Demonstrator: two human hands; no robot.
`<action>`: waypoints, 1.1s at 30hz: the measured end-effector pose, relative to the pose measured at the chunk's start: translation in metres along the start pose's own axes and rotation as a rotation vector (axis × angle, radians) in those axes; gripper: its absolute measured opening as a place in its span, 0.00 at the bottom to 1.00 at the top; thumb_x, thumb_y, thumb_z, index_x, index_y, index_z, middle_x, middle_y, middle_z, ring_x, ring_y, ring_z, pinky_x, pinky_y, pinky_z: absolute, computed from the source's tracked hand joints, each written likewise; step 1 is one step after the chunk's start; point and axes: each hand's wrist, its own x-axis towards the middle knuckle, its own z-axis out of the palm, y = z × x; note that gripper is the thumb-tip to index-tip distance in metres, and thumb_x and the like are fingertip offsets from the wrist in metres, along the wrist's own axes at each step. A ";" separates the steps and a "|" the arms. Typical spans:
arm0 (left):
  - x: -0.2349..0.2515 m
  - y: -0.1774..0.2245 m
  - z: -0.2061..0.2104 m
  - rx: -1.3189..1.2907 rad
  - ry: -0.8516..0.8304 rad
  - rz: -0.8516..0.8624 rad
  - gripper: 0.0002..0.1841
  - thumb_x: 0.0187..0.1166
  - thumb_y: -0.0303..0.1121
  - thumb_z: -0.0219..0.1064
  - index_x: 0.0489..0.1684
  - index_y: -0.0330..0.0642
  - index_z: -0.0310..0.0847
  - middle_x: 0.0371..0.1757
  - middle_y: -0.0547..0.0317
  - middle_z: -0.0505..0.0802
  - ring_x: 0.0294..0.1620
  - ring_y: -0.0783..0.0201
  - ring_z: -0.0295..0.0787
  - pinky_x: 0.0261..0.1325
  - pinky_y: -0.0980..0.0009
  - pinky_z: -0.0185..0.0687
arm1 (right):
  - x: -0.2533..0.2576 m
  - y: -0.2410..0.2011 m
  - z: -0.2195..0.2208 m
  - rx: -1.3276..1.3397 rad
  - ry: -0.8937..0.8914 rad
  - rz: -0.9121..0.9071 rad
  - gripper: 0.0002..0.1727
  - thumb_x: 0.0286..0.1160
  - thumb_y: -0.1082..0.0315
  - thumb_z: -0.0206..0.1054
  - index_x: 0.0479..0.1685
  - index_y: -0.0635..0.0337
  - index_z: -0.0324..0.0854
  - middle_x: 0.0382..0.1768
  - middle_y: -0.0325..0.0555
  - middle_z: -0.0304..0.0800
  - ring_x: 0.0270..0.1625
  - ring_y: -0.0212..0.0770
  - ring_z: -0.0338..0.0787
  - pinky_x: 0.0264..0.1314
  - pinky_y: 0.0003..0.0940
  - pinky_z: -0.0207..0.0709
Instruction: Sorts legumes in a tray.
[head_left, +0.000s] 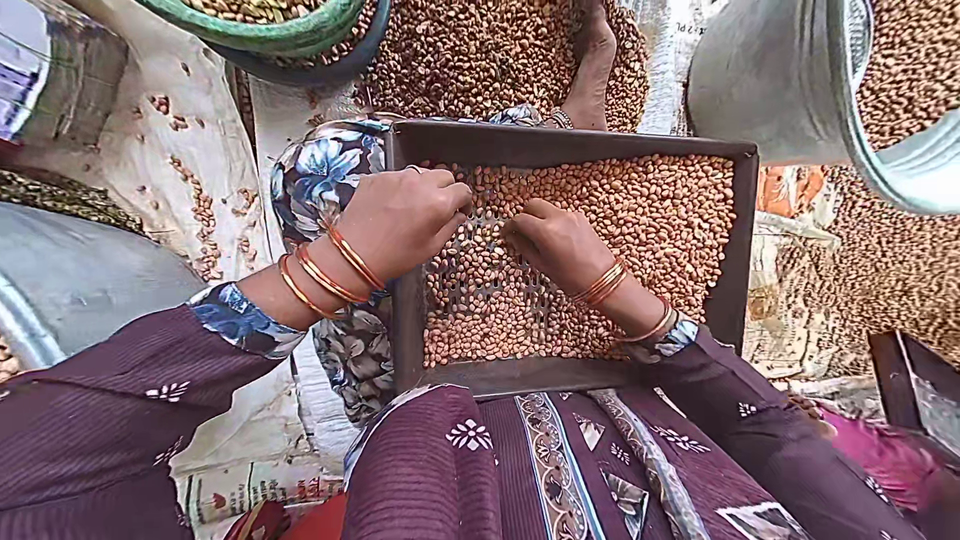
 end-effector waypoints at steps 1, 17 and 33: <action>0.000 0.001 0.002 0.029 0.000 -0.004 0.10 0.84 0.32 0.61 0.48 0.39 0.88 0.41 0.44 0.91 0.39 0.40 0.92 0.31 0.44 0.81 | 0.005 0.005 0.005 -0.020 0.004 -0.015 0.09 0.82 0.69 0.65 0.46 0.63 0.90 0.43 0.59 0.89 0.38 0.56 0.93 0.36 0.49 0.86; 0.010 0.021 0.023 0.081 -0.200 0.025 0.09 0.83 0.29 0.65 0.54 0.41 0.89 0.50 0.45 0.91 0.53 0.41 0.90 0.41 0.51 0.85 | 0.004 0.004 -0.003 -0.010 -0.050 0.035 0.07 0.81 0.67 0.66 0.43 0.61 0.88 0.45 0.55 0.87 0.39 0.53 0.91 0.34 0.47 0.84; 0.013 0.036 0.024 0.150 -0.250 0.004 0.07 0.78 0.19 0.65 0.47 0.34 0.87 0.46 0.42 0.90 0.57 0.39 0.89 0.46 0.51 0.83 | -0.002 -0.002 0.021 0.020 0.030 -0.091 0.07 0.79 0.70 0.68 0.43 0.66 0.88 0.41 0.56 0.89 0.40 0.54 0.92 0.35 0.46 0.86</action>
